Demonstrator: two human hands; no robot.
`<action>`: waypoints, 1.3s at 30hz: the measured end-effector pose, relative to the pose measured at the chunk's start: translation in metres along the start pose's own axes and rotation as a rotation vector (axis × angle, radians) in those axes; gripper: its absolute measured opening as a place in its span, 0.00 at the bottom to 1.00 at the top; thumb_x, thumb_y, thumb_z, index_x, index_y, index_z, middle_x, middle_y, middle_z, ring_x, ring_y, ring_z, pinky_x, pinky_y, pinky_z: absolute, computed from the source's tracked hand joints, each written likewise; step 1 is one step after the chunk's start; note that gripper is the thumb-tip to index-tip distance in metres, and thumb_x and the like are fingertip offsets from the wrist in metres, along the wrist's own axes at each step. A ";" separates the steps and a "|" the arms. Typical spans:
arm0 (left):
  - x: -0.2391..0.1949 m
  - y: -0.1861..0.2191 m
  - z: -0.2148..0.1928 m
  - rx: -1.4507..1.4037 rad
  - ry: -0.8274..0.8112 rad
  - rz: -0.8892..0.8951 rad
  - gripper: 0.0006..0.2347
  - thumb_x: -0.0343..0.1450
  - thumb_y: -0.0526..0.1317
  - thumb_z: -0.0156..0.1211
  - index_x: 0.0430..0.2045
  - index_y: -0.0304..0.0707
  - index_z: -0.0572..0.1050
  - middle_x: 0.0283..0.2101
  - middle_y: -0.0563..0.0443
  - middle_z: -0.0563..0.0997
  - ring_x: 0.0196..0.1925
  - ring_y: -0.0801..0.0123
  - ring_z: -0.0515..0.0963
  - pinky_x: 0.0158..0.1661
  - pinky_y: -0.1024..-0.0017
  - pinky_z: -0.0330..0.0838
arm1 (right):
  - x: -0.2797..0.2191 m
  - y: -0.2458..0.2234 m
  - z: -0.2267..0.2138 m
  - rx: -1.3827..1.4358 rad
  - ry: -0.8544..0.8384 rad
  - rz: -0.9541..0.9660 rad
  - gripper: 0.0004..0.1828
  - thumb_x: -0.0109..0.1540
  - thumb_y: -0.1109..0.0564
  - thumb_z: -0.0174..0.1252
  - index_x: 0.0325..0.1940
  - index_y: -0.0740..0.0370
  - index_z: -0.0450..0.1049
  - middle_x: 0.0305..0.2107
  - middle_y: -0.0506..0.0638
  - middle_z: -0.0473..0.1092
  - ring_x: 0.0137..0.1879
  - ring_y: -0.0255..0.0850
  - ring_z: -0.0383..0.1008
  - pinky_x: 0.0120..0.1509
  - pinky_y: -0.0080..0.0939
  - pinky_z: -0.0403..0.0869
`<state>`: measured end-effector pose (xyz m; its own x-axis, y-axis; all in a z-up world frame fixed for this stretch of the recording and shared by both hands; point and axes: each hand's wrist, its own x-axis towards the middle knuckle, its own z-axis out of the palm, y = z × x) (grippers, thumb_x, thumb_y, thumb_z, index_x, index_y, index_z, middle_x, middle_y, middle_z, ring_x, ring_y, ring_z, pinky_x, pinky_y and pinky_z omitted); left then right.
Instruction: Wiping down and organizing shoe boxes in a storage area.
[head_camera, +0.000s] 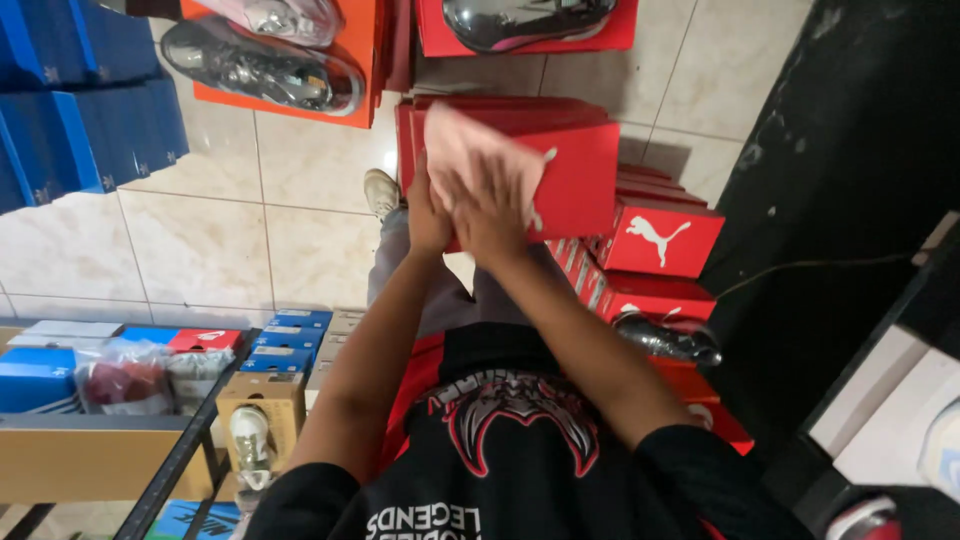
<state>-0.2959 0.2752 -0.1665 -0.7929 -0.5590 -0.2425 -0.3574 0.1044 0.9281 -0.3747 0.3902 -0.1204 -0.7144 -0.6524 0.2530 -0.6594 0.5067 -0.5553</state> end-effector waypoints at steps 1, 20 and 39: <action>0.000 0.005 -0.002 0.032 -0.002 -0.009 0.23 0.82 0.46 0.35 0.74 0.44 0.54 0.69 0.33 0.68 0.68 0.38 0.69 0.68 0.43 0.58 | -0.003 -0.006 -0.007 -0.178 -0.062 -0.052 0.24 0.72 0.43 0.42 0.70 0.47 0.70 0.69 0.62 0.59 0.78 0.65 0.46 0.78 0.75 0.44; -0.014 -0.018 -0.057 -0.485 0.080 -0.343 0.36 0.77 0.70 0.22 0.71 0.48 0.61 0.65 0.38 0.73 0.64 0.43 0.72 0.51 0.49 0.71 | -0.022 0.100 -0.090 -0.254 -0.013 0.123 0.27 0.67 0.56 0.60 0.71 0.53 0.72 0.70 0.63 0.52 0.74 0.63 0.50 0.75 0.65 0.46; -0.028 0.014 -0.076 -0.429 0.111 -0.418 0.37 0.76 0.70 0.21 0.69 0.43 0.62 0.64 0.39 0.73 0.63 0.44 0.73 0.51 0.52 0.70 | -0.002 0.088 -0.057 -0.258 -0.025 0.231 0.32 0.70 0.56 0.61 0.79 0.44 0.64 0.76 0.56 0.36 0.82 0.53 0.30 0.83 0.59 0.35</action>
<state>-0.2410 0.2295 -0.1250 -0.5640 -0.5660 -0.6013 -0.3781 -0.4703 0.7974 -0.4448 0.4683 -0.1243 -0.8478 -0.5160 0.1223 -0.5206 0.7662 -0.3766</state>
